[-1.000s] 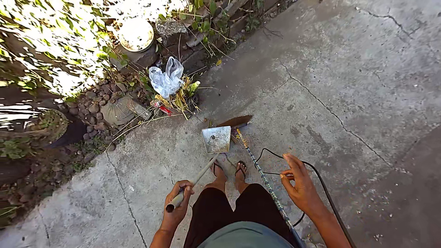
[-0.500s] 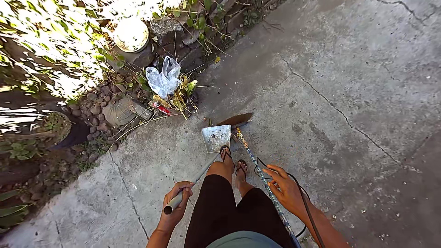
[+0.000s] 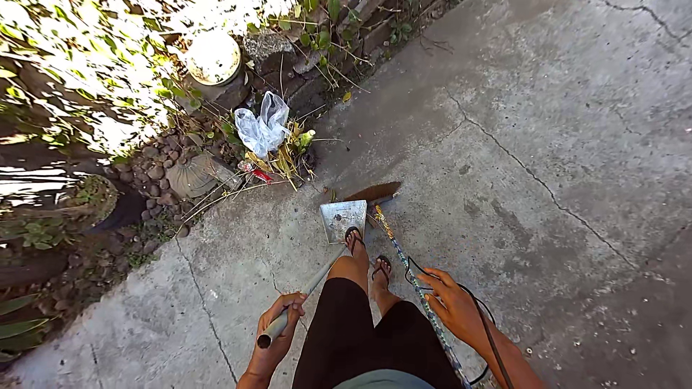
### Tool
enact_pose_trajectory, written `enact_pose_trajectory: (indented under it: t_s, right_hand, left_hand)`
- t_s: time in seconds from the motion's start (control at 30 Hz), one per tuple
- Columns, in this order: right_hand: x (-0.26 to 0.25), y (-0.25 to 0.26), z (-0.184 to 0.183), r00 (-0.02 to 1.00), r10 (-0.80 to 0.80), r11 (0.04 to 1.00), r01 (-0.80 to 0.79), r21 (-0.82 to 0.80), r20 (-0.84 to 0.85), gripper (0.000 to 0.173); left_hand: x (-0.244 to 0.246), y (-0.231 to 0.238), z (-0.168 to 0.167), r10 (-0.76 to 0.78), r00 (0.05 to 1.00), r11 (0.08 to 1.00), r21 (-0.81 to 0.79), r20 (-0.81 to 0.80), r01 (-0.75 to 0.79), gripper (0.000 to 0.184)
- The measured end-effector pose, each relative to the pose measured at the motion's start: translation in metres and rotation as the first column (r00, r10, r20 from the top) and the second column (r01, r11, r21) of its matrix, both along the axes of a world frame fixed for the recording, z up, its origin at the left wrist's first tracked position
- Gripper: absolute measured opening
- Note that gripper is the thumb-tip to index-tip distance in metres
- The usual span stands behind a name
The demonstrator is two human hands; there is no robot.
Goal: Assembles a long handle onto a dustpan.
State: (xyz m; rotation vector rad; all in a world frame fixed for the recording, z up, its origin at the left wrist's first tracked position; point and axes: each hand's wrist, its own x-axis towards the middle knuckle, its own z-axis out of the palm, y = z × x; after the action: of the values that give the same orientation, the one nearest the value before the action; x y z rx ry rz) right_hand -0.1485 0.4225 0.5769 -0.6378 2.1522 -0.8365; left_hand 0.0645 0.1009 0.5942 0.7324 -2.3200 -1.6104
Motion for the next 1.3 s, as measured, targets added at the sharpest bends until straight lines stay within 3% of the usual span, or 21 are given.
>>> enact_pose_trajectory:
  t_s: [0.27,0.9,1.1,1.17,1.23,1.3]
  right_hand:
    - [-0.016,-0.009,0.004,1.000,0.012,1.000,-0.012,0.018,-0.016,0.040]
    - [-0.030,-0.014,-0.007,0.999,0.052,0.998,-0.052,0.027,-0.015,0.039]
    - [-0.030,-0.019,-0.012,0.998,0.066,0.997,-0.067,0.040,0.023,0.043]
    - [-0.027,-0.022,-0.016,0.998,-0.040,0.999,0.040,0.002,0.048,0.056]
    - [-0.026,-0.022,-0.026,0.958,-0.277,0.956,0.283,-0.072,0.076,0.067]
    - [-0.032,-0.016,-0.032,0.800,-0.573,0.794,0.596,-0.120,0.179,0.078]
  left_hand:
    - [0.002,-0.016,-0.001,0.111,0.993,0.994,-0.004,-0.028,-0.111,0.015]
    - [-0.015,0.009,-0.002,0.072,0.997,0.997,0.004,-0.015,-0.072,0.018]
    - [-0.029,-0.006,-0.005,0.143,0.989,0.990,-0.008,-0.042,-0.144,0.016]
    - [-0.032,-0.017,-0.008,0.154,0.986,0.988,-0.012,-0.058,-0.155,0.015]
    - [-0.033,-0.030,-0.012,0.148,0.986,0.989,-0.009,-0.077,-0.149,0.016]
    - [-0.031,-0.040,-0.016,0.148,0.985,0.989,-0.003,-0.086,-0.149,0.016]
